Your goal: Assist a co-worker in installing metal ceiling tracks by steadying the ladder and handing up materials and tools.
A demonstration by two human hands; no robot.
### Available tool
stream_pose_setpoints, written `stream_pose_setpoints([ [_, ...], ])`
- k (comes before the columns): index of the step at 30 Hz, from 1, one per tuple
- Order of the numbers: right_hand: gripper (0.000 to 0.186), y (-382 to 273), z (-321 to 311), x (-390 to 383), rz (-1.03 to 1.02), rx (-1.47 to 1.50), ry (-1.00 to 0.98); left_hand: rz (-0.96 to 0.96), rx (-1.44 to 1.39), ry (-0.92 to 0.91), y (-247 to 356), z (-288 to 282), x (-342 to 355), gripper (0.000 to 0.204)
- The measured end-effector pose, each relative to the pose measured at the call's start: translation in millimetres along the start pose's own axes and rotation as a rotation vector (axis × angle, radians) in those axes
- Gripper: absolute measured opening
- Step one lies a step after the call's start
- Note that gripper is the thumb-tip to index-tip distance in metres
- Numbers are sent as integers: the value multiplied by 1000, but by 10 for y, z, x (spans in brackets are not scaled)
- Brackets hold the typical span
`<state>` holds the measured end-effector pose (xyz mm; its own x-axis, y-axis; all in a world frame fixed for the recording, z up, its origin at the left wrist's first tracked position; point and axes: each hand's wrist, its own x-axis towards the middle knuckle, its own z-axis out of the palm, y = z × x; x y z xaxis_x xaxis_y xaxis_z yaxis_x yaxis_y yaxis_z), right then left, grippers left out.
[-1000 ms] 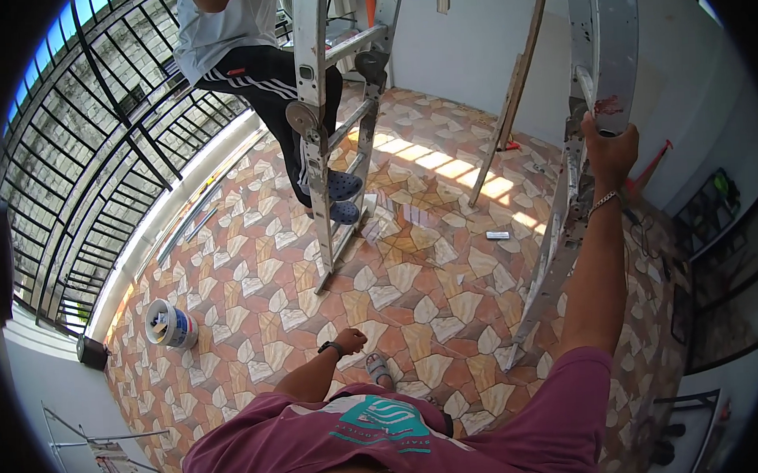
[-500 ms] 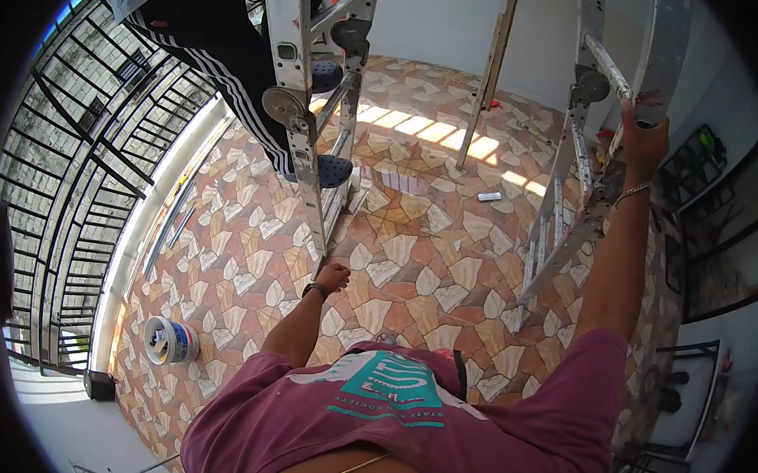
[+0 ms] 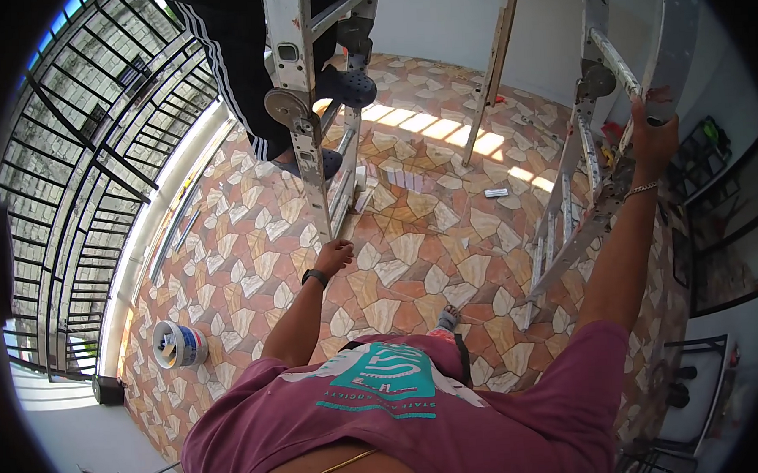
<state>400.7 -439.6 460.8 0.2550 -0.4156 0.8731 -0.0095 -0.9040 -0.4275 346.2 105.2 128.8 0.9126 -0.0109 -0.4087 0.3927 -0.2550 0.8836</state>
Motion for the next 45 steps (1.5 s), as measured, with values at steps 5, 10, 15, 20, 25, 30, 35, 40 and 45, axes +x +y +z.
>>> stream_pose_setpoints([
  [5,81,54,14,18,-86,-12,55,50,-3,16,111,-16,5,29],
  [10,83,-15,2,-12,-39,-106,23,6,23,-1,102,-15,-6,29],
  [15,83,77,19,-4,-51,-6,21,65,-25,34,97,-137,105,34],
  [20,85,3,19,-26,-42,71,52,218,273,459,334,-491,436,52],
  [25,82,-18,-17,-7,-46,105,26,433,405,840,1219,-690,679,89],
  [30,81,85,58,18,-37,153,35,645,504,924,1745,-693,944,86],
  [35,91,93,36,12,7,45,6,348,435,806,1800,-648,802,60],
  [40,92,178,98,-102,3,-10,40,365,396,833,1817,-608,742,58],
  [45,75,-127,-84,-325,197,166,-88,339,446,942,1732,-584,756,61],
])
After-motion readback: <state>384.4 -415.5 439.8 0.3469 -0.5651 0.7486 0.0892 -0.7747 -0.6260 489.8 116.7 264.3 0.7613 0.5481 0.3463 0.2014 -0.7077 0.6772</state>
